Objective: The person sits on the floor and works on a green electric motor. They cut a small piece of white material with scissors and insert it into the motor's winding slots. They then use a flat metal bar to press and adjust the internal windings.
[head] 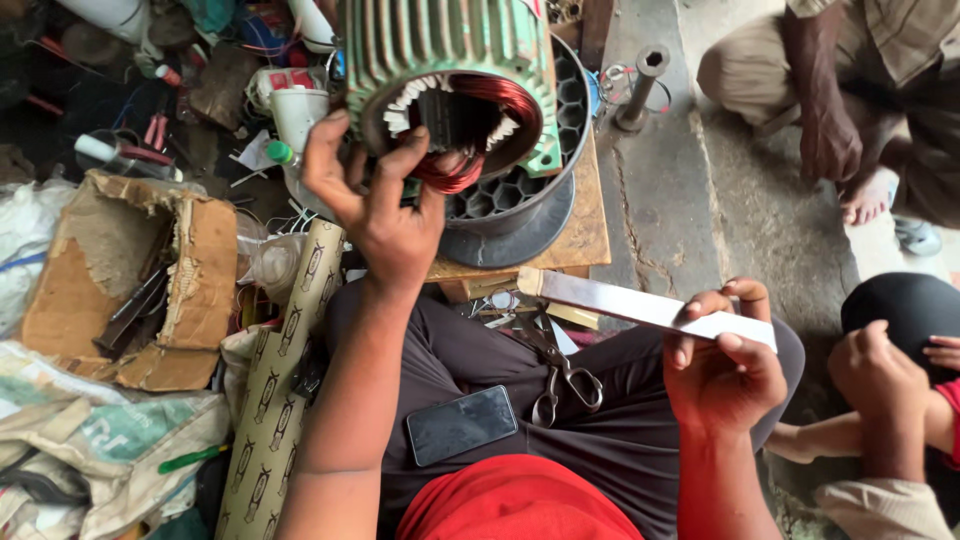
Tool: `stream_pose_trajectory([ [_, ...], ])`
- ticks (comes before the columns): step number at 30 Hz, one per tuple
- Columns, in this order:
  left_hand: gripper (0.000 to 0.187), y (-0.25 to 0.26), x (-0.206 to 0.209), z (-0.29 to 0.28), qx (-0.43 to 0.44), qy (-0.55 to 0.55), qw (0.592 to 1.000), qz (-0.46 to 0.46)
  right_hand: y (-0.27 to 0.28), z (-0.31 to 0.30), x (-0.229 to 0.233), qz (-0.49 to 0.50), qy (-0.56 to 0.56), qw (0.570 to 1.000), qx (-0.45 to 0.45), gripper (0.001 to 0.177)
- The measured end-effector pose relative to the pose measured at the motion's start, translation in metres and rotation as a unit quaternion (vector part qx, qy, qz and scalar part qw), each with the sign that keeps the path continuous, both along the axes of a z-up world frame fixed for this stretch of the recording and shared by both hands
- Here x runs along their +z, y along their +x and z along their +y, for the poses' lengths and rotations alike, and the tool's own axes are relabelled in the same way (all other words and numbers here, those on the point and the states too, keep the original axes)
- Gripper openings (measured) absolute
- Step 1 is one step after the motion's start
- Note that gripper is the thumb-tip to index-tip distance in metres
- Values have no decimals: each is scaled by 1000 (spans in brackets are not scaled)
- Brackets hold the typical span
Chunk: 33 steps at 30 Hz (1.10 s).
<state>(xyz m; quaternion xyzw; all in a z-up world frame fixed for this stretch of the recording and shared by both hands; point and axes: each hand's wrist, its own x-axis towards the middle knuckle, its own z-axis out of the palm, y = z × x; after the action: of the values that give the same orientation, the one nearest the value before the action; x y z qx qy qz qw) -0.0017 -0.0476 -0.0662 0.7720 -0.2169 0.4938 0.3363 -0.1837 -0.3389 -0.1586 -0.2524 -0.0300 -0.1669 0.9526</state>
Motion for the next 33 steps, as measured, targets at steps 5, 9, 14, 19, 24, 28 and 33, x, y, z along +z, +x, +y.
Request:
stream_pose_trajectory([
  [5,22,-3,2,0,14,8,1000,12,1,4,7,-27,13,1000,9,29],
  [9,20,-6,3,-2,26,2,1000,16,3,10,13,-31,29,999,21,32],
  [14,19,-7,6,-5,27,-14,999,16,10,39,45,-49,28,997,56,32],
  [19,19,-8,9,-12,58,-7,998,8,23,74,86,-86,-391,901,-170,17],
  [24,18,-4,13,-18,56,-30,998,-8,60,97,122,-111,-564,772,-271,29],
  [28,18,2,8,-20,64,-68,996,-14,89,113,136,-127,-535,794,-258,24],
  [33,14,-1,6,-27,102,-65,991,-50,101,120,153,-42,-406,908,-97,28],
])
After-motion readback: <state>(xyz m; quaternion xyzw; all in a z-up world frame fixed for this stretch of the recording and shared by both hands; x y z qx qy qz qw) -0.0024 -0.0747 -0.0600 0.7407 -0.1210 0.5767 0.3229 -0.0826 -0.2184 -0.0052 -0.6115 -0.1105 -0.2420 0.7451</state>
